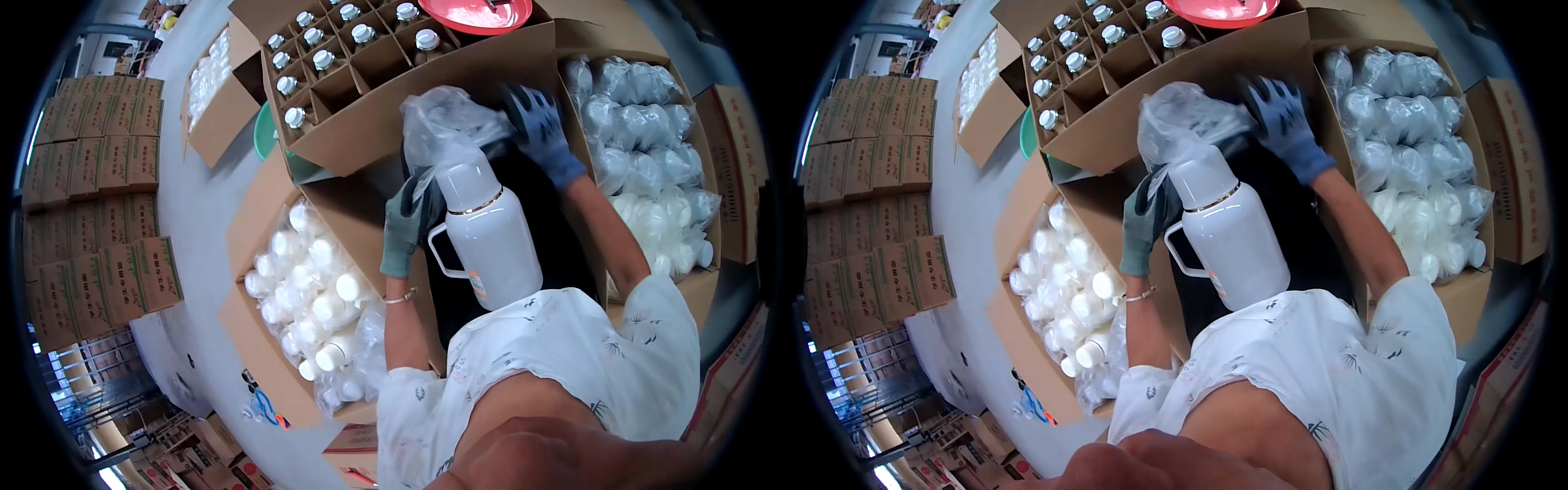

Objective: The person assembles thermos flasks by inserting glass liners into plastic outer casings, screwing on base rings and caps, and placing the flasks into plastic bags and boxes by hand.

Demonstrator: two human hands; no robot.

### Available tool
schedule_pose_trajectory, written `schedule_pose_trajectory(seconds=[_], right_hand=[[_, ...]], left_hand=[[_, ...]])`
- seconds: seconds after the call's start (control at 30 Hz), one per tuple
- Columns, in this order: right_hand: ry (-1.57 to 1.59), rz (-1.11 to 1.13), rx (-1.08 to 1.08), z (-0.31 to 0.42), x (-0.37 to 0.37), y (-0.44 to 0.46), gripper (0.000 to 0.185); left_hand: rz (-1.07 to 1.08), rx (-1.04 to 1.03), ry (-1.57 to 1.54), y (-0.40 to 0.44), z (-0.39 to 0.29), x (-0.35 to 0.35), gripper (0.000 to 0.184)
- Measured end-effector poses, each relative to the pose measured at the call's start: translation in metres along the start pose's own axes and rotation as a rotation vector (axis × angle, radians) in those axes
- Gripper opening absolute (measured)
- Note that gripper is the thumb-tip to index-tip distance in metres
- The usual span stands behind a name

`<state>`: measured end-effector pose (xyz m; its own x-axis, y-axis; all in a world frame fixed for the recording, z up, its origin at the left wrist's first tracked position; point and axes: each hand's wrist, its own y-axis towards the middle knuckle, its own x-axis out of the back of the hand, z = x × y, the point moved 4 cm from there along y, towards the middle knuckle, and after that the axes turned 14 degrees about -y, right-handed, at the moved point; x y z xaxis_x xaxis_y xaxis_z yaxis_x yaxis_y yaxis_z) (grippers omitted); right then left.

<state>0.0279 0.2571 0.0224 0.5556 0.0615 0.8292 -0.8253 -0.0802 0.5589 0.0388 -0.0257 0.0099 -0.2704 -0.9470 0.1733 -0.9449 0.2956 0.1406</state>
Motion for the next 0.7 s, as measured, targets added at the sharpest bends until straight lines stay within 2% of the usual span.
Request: schedule_pose_trajectory(seconds=[0.03,0.1,0.17,0.23,0.33,0.37,0.43,0.5,0.57,0.63,0.67,0.7], right_hand=[[-0.009,-0.009,-0.007,0.001,0.006,-0.022,0.061],[0.049,0.032,0.056,0.012,0.031,-0.055,0.061],[0.151,0.022,0.072,0.024,0.063,-0.069,0.049],[0.225,0.105,0.186,0.035,0.083,-0.083,0.045],[0.292,0.15,0.238,0.035,0.074,-0.108,0.047],[0.301,0.181,0.257,0.032,0.074,-0.114,0.049],[0.335,0.265,0.296,0.029,0.08,-0.14,0.051],[0.316,0.404,0.4,0.036,0.083,-0.184,0.057],[0.31,0.388,0.581,0.041,0.093,-0.217,0.051],[0.544,0.529,0.385,0.035,0.106,-0.217,0.049],[0.532,0.537,0.357,0.032,0.107,-0.216,0.049],[0.529,0.545,0.342,0.031,0.105,-0.214,0.049]], left_hand=[[0.03,-0.047,0.131,-0.005,-0.016,-0.007,0.038],[0.011,0.049,0.071,-0.015,-0.028,-0.01,0.034],[-0.044,0.105,-0.094,-0.031,-0.028,-0.005,0.033],[-0.043,0.097,-0.132,-0.044,-0.033,-0.002,0.034],[-0.008,0.063,-0.07,-0.072,-0.027,-0.007,0.035],[0.031,-0.154,0.12,-0.08,-0.034,-0.01,0.042],[-0.09,-0.018,0.148,-0.115,-0.043,-0.016,0.044],[-0.185,-0.008,-0.024,-0.149,-0.042,-0.017,0.046],[-0.084,-0.022,0.249,-0.217,-0.023,-0.015,0.047],[0.235,0.02,0.283,-0.221,-0.03,-0.017,0.048],[0.387,0.046,0.299,-0.226,-0.036,-0.012,0.048],[0.441,0.334,0.019,-0.212,-0.032,0.007,0.048]])
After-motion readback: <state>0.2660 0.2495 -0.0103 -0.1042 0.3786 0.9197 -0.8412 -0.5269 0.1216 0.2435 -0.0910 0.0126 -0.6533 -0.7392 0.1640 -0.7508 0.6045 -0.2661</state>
